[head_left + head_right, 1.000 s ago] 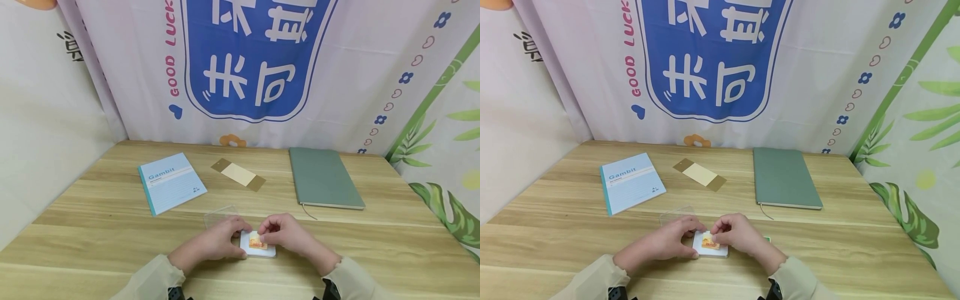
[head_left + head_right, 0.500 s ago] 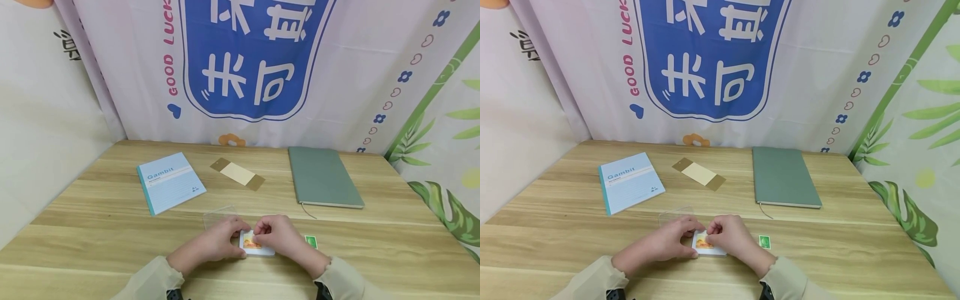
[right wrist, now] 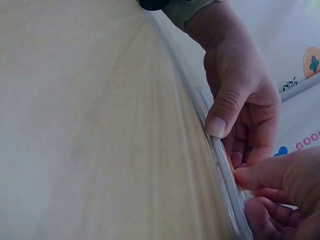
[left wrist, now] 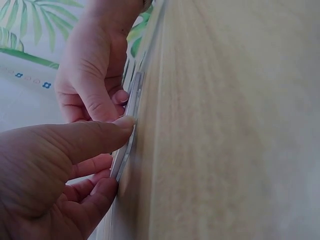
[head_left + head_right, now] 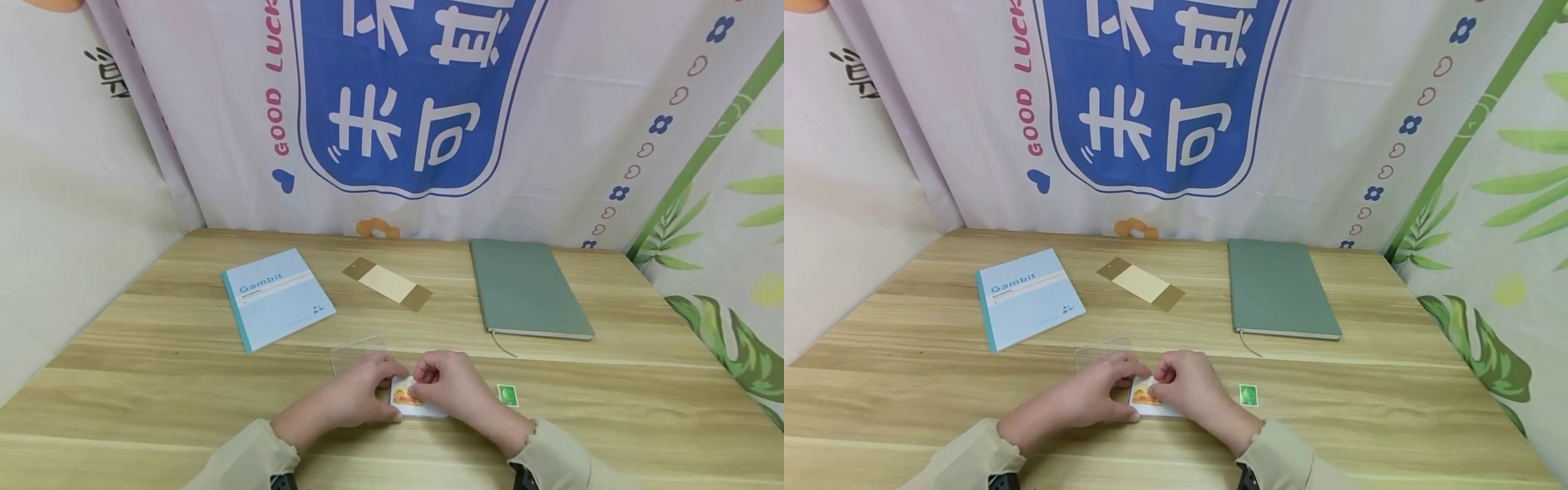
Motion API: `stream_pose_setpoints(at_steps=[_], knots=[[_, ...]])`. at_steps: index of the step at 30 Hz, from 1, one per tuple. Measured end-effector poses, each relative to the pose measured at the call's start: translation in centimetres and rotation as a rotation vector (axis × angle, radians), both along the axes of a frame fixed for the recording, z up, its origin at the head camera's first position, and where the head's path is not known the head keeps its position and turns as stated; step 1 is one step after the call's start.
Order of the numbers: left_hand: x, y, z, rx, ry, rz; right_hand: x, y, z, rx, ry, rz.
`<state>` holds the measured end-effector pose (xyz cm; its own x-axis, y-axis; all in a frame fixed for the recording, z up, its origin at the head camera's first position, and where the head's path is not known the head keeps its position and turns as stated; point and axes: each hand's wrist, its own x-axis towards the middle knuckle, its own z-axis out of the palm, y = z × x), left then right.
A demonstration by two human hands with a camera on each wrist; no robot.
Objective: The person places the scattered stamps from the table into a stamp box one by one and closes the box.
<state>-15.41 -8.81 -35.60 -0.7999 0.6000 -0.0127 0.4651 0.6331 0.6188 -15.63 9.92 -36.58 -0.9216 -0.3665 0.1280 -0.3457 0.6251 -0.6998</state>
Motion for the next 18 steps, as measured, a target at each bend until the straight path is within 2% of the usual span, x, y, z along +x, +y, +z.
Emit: stream_pose_setpoints(at_steps=[4,9,13,18], knots=[[0.0,0.0,0.0,-0.009,-0.002,0.006,0.1,0.2,0.1,-0.027,-0.016,-0.023],[0.0,0.1,0.1,-0.014,-0.006,0.007,0.2,1.0,1.0,-0.073,-0.044,-0.104],[0.0,0.0,0.1,-0.02,-0.012,0.017,0.3,2.4,1.7,-0.105,-0.063,-0.151],[0.1,0.1,0.0,-0.02,-0.004,0.014,0.3,4.6,1.8,-0.121,-0.07,-0.165]])
